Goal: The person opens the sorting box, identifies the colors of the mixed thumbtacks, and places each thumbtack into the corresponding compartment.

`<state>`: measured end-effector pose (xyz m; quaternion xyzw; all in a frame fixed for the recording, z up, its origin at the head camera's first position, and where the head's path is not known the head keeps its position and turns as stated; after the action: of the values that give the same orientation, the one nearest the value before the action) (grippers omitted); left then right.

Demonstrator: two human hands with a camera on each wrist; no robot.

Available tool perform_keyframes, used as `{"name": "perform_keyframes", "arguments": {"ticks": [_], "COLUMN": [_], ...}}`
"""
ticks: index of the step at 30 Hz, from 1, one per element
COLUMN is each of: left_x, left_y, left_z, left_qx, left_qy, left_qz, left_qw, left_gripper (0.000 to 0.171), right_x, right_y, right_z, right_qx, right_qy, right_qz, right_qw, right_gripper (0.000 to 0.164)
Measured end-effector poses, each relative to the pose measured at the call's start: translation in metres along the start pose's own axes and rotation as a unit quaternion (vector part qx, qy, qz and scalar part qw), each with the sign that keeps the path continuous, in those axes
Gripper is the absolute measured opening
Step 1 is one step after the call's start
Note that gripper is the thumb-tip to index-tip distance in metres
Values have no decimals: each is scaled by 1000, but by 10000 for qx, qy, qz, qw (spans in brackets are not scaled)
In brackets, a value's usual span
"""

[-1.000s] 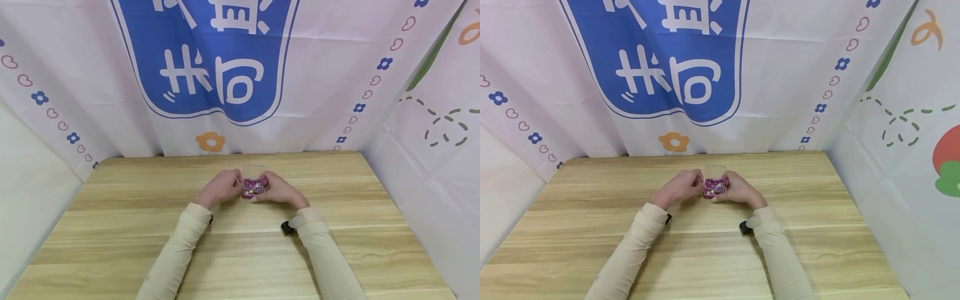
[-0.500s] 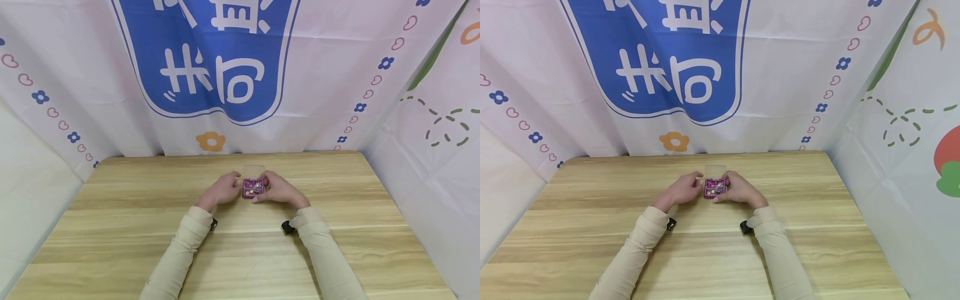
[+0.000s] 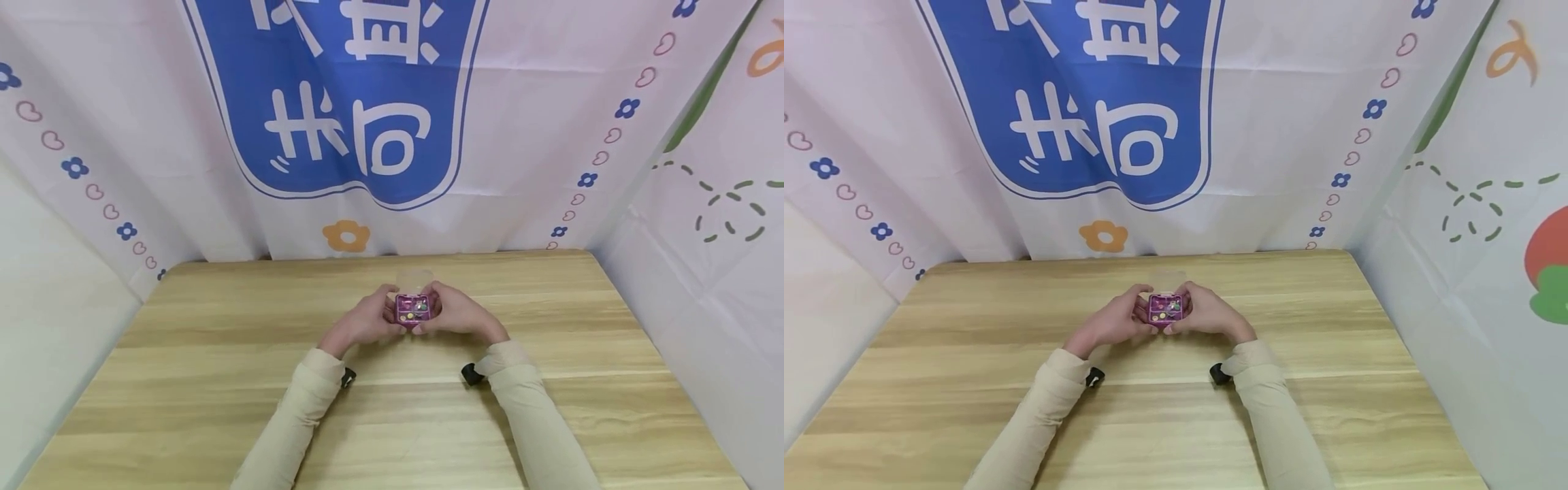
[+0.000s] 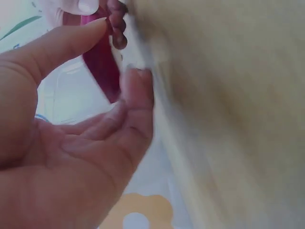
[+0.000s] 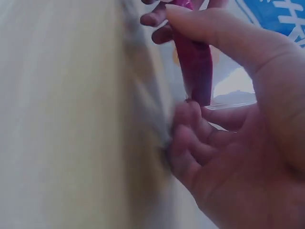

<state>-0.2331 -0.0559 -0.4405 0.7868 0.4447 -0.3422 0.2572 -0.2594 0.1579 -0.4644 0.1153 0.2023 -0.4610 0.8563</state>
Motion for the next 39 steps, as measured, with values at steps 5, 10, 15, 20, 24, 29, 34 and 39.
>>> {"name": "perform_keyframes", "arguments": {"ticks": [5, 10, 15, 20, 24, 29, 34, 39], "left_x": [-11, -19, -18, -15, -13, -15, -24, -25], "left_y": [16, 24, 26, 23, 22, 27, 36, 32], "left_z": [-7, -8, -6, -4, -2, -4, -18, -18], "left_qx": [200, 542, 564, 485, 446, 260, 378, 547], "left_qy": [612, 1358, 1505, 1618, 1647, 1581, 1645, 1992], "left_qz": [-463, -353, -269, -234, -175, -351, -392, -151], "left_qw": [9968, 9886, 9866, 9854, 9852, 9865, 9849, 9783], "left_gripper": [96, 89, 89, 88, 91, 83, 70, 64], "right_x": [-2, -3, 0, 0, -1, 2, 5, 4], "right_y": [12, 14, 1, 0, 2, 0, -1, 1], "right_z": [41, 60, 56, 54, 51, 48, 46, 45], "right_qx": [-103, 109, 696, 1122, 1074, 900, 807, 771], "right_qy": [-399, -2018, -4047, -4461, -4677, -4913, -4805, -4584], "right_qz": [212, 504, 499, 372, 493, 710, 688, 533], "right_qw": [9989, 9781, 9104, 8871, 8760, 8634, 8705, 8838], "right_gripper": [68, 62, 71, 76, 67, 50, 39, 39]}}
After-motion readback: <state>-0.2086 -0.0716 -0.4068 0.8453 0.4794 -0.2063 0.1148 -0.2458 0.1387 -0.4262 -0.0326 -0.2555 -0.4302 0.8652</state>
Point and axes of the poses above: each hand's wrist, its own y-axis away from the middle knuckle, its own x-axis out of the palm, z = x × y, the point moved 1 cm from there along -y, towards the middle knuckle, and after that the axes turned 10 degrees about -y, right-handed, at the moved point
